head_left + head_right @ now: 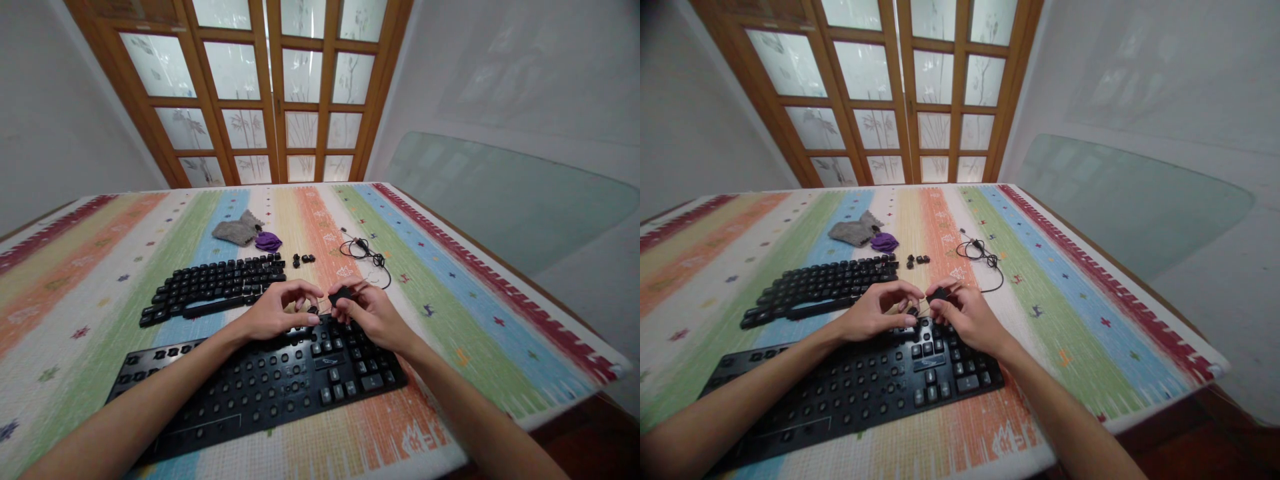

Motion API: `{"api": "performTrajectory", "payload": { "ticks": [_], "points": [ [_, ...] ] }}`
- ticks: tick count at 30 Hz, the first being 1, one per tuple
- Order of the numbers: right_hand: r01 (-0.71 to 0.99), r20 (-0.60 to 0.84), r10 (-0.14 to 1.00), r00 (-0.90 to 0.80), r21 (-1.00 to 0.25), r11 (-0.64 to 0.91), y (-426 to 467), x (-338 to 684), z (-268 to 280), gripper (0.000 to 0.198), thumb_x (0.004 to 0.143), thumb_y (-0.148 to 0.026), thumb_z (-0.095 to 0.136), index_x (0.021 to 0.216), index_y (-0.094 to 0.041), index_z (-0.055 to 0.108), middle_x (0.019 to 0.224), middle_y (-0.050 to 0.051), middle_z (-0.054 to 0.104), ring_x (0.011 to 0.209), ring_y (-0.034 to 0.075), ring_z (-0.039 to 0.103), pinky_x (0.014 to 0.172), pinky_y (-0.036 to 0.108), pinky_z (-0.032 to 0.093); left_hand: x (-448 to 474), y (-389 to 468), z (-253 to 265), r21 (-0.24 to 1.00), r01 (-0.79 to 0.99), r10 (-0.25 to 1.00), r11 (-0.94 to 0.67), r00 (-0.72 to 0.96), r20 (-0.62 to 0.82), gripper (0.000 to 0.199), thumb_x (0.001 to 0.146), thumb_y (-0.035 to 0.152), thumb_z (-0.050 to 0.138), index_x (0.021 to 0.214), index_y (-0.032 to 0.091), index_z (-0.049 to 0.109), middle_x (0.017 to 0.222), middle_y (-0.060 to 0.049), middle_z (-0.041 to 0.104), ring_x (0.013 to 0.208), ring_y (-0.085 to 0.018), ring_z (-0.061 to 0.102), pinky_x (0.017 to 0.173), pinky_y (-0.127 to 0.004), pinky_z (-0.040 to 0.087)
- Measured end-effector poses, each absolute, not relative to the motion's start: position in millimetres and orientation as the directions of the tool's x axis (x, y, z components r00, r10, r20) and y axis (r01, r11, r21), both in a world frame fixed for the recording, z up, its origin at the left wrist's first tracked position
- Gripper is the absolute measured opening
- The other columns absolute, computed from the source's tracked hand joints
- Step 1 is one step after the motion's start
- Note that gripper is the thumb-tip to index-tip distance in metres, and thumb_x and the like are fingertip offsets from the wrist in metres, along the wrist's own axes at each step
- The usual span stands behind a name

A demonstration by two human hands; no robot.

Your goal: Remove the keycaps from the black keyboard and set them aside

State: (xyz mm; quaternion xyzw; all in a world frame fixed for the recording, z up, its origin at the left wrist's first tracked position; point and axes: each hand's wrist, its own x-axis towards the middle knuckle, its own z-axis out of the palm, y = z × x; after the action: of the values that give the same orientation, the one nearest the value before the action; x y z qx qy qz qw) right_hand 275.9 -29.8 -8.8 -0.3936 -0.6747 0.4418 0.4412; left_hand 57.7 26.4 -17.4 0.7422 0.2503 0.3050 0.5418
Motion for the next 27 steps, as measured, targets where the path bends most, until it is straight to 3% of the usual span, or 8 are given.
{"api": "performTrajectory", "payload": {
  "ticks": [4, 11, 14, 19, 27],
  "points": [
    [0.230, 0.293, 0.892, -0.343, -0.895, 0.383, -31.7, 272.4, -11.0, 0.014, 0.094, -0.030, 0.057, 0.103, -0.020, 0.063, 0.089, 0.004, 0.068, 0.066, 0.013, 0.064, 0.063, 0.028, 0.053, 57.9, 24.5, -17.5, 0.954, 0.033, 0.681, -0.298, 0.707, 0.188, 0.035, 0.076, 0.031, 0.078, 0.106, 0.014, 0.068, 0.086, -0.002, 0.065, 0.069, -0.011, 0.052, 0.066, -0.024, 0.042],
    [0.233, 0.239, 0.930, -0.280, -0.923, 0.307, -29.9, 268.8, -10.6, 0.017, 0.095, -0.034, 0.057, 0.101, -0.019, 0.062, 0.076, 0.002, 0.067, 0.064, 0.014, 0.063, 0.062, 0.027, 0.051, 58.4, 22.6, -12.3, 0.866, 0.125, 0.691, -0.483, 0.662, 0.290, 0.021, 0.083, 0.026, 0.073, 0.099, 0.014, 0.071, 0.082, -0.003, 0.070, 0.072, -0.013, 0.063, 0.070, -0.026, 0.050],
    [0.192, 0.209, 0.946, -0.250, -0.946, 0.260, -28.9, 268.6, -11.6, 0.019, 0.094, -0.036, 0.058, 0.101, -0.018, 0.061, 0.074, 0.002, 0.067, 0.063, 0.014, 0.063, 0.060, 0.026, 0.051, 57.9, 22.6, -10.4, 0.768, 0.177, 0.653, -0.615, 0.661, 0.370, 0.017, 0.087, 0.023, 0.069, 0.102, 0.015, 0.072, 0.085, -0.004, 0.074, 0.075, -0.014, 0.067, 0.074, -0.027, 0.052],
    [0.203, 0.206, 0.958, -0.198, -0.948, 0.246, -27.4, 268.2, -12.4, 0.019, 0.094, -0.036, 0.059, 0.099, -0.018, 0.060, 0.072, 0.002, 0.067, 0.061, 0.014, 0.063, 0.059, 0.026, 0.051, 57.7, 23.0, -14.6, 0.551, 0.110, 0.461, -0.827, 0.694, 0.553, 0.018, 0.093, 0.016, 0.058, 0.109, 0.014, 0.068, 0.101, -0.010, 0.072, 0.091, -0.017, 0.066, 0.080, -0.029, 0.055],
    [0.238, 0.228, 0.962, -0.151, -0.936, 0.259, -26.3, 270.0, -12.8, 0.019, 0.094, -0.036, 0.058, 0.099, -0.018, 0.061, 0.071, 0.001, 0.065, 0.061, 0.014, 0.063, 0.058, 0.025, 0.051, 57.4, 24.2, -12.3, 0.443, 0.155, 0.408, -0.883, 0.722, 0.560, 0.018, 0.096, 0.014, 0.050, 0.109, 0.014, 0.063, 0.101, -0.010, 0.068, 0.094, -0.017, 0.064, 0.082, -0.032, 0.055]
  ]
}}
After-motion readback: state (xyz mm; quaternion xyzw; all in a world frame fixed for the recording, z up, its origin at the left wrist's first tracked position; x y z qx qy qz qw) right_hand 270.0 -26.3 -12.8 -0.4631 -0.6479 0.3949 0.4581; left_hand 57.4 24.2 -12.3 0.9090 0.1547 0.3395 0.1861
